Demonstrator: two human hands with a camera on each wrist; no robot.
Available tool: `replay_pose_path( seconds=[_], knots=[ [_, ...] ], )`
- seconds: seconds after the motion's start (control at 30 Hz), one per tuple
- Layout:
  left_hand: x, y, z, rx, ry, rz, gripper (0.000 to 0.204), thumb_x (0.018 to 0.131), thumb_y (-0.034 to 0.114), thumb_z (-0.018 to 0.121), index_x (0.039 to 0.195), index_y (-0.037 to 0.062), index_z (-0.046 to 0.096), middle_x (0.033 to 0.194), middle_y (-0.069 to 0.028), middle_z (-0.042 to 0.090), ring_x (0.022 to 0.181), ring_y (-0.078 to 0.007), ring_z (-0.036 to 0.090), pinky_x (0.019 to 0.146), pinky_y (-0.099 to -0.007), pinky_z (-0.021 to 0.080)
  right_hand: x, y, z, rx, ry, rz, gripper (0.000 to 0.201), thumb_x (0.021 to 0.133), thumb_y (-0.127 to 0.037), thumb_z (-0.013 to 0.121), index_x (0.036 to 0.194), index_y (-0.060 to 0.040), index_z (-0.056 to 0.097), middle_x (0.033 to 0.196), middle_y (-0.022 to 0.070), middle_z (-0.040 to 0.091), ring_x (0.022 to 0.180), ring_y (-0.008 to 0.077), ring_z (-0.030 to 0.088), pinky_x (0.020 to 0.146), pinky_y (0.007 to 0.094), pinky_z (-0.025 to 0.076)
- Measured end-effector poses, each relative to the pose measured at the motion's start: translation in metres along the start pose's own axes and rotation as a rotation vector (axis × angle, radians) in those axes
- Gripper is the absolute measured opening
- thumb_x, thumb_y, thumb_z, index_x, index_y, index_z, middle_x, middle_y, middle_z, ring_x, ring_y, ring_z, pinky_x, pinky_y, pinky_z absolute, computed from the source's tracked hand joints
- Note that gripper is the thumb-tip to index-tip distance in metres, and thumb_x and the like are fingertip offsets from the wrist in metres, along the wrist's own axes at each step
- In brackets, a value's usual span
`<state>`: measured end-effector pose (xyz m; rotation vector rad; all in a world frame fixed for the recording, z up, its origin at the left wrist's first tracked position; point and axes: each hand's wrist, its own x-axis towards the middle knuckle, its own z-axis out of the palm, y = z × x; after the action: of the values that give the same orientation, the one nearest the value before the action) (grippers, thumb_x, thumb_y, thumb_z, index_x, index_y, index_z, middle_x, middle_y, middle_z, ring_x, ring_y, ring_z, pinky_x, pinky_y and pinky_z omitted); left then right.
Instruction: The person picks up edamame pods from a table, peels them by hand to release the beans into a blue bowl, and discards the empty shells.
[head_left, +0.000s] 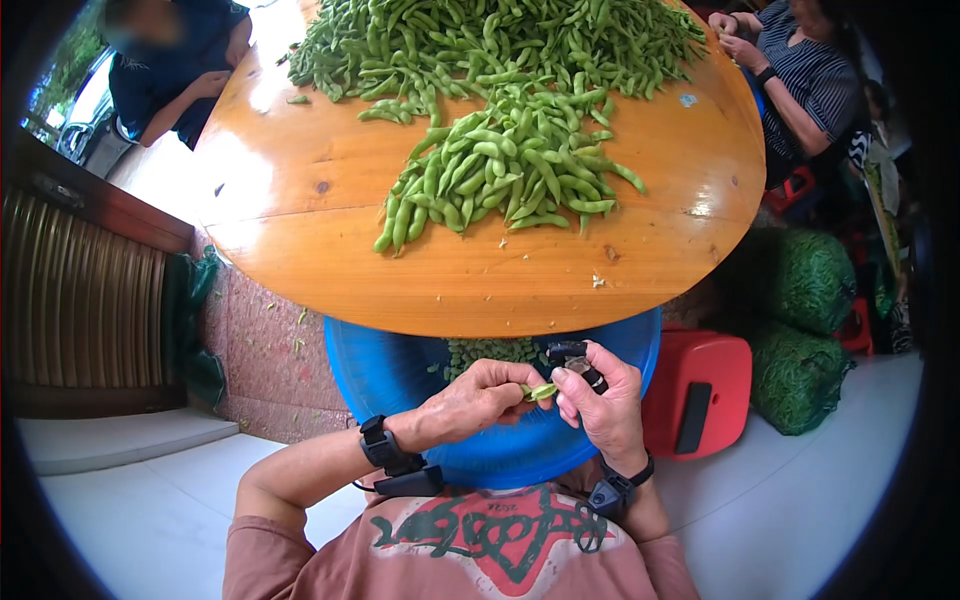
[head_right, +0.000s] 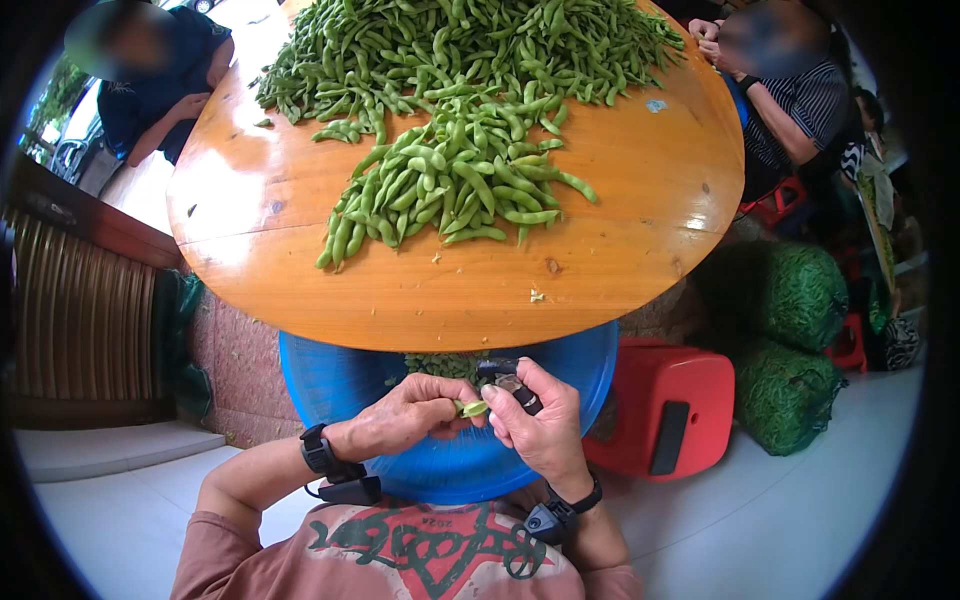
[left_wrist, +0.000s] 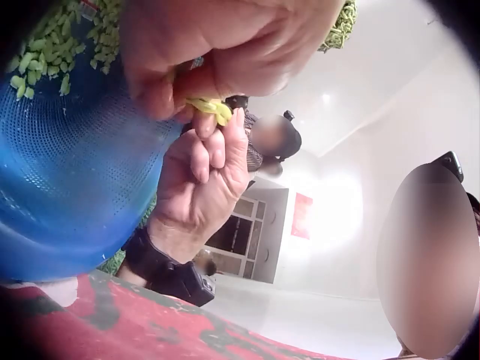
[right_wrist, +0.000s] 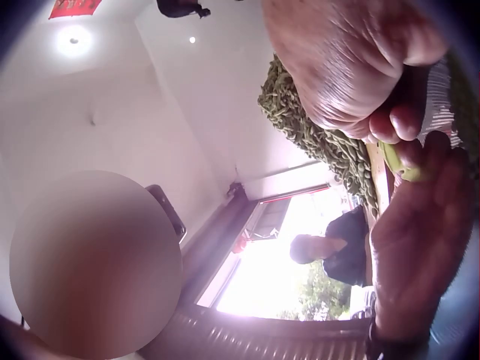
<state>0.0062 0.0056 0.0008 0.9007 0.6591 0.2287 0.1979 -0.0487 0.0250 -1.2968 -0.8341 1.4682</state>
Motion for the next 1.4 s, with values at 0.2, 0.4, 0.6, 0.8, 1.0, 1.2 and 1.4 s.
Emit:
replay_pose_path(
  seconds=[0.2,0.4,0.6,0.8,1.0,1.2,1.4],
  knots=[
    [0.001,-0.011,0.0,0.354,0.001,0.106,0.025,0.099,0.009,0.053,0.118,0.0016,0.067,0.088,-0.0056,0.068,0.073,-0.0147,0.061,0.068,-0.0295,0.05,-0.02,-0.021,-0.027,0.007,0.116,0.047,0.006,0.091,-0.002,0.066,0.095,0.001,0.062,0.065,-0.0001,0.056,0.051,0.0037,0.049,0.043,0.0204,0.038],
    [-0.011,0.011,-0.003,1.055,-0.254,0.422,0.011,0.091,0.006,0.064,0.097,0.0009,0.071,0.086,-0.0163,0.069,0.083,-0.0325,0.069,0.076,-0.041,0.056,-0.063,-0.043,-0.112,-0.32,0.375,-0.034,0.007,0.09,-0.002,0.064,0.094,0.003,0.065,0.063,0.0007,0.056,0.049,0.0047,0.05,0.042,0.0207,0.037],
    [-0.004,0.111,-0.04,1.353,0.57,0.71,0.013,0.089,0.007,0.067,0.101,0.0008,0.068,0.082,-0.0161,0.061,0.074,-0.0357,0.064,0.065,-0.042,0.053,-0.062,-0.034,-0.148,-1.03,0.607,-0.159,0.019,0.095,-0.013,0.064,0.083,0.0024,0.065,0.059,0.0007,0.053,0.051,0.005,0.043,0.046,0.0257,0.035],
    [0.046,0.131,-0.064,1.446,0.792,0.797,0.016,0.086,0.008,0.067,0.1,0.001,0.069,0.094,-0.0148,0.06,0.085,-0.0351,0.064,0.076,-0.0457,0.053,-0.034,-0.043,-0.098,-0.87,0.465,-0.194,0.01,0.09,-0.007,0.068,0.09,0.0031,0.067,0.066,0.0113,0.062,0.057,0.0141,0.054,0.055,0.0308,0.045],
    [0.044,0.125,-0.07,1.475,0.778,0.829,0.014,0.087,0.005,0.064,0.1,0.0008,0.068,0.095,-0.0146,0.06,0.088,-0.0346,0.064,0.078,-0.0441,0.053,-0.017,-0.058,-0.05,-0.793,0.218,-0.311,0.007,0.089,-0.003,0.068,0.092,0.0029,0.069,0.071,0.0128,0.066,0.059,0.0168,0.064,0.055,0.0297,0.048],
    [0.022,0.116,-0.038,1.199,0.576,0.909,0.018,0.09,-0.001,0.06,0.107,0.001,0.062,0.094,-0.0149,0.06,0.079,-0.0342,0.063,0.069,-0.039,0.052,0.003,-0.048,-0.015,-0.711,0.142,-0.453,0.006,0.088,-0.002,0.063,0.092,0.0018,0.062,0.069,0.0109,0.055,0.055,0.02,0.053,0.053,0.0317,0.043],
    [0.002,0.092,0.002,0.395,0.263,0.317,0.012,0.103,0.009,0.057,0.114,0.0045,0.06,0.079,0.0024,0.058,0.072,-0.0025,0.055,0.06,-0.0215,0.045,0.011,-0.044,0.007,-0.186,0.069,-0.202,0.017,0.097,-0.006,0.059,0.11,0.0042,0.064,0.069,-0.0037,0.051,0.056,0.0035,0.046,0.05,0.0217,0.038]
  ],
)
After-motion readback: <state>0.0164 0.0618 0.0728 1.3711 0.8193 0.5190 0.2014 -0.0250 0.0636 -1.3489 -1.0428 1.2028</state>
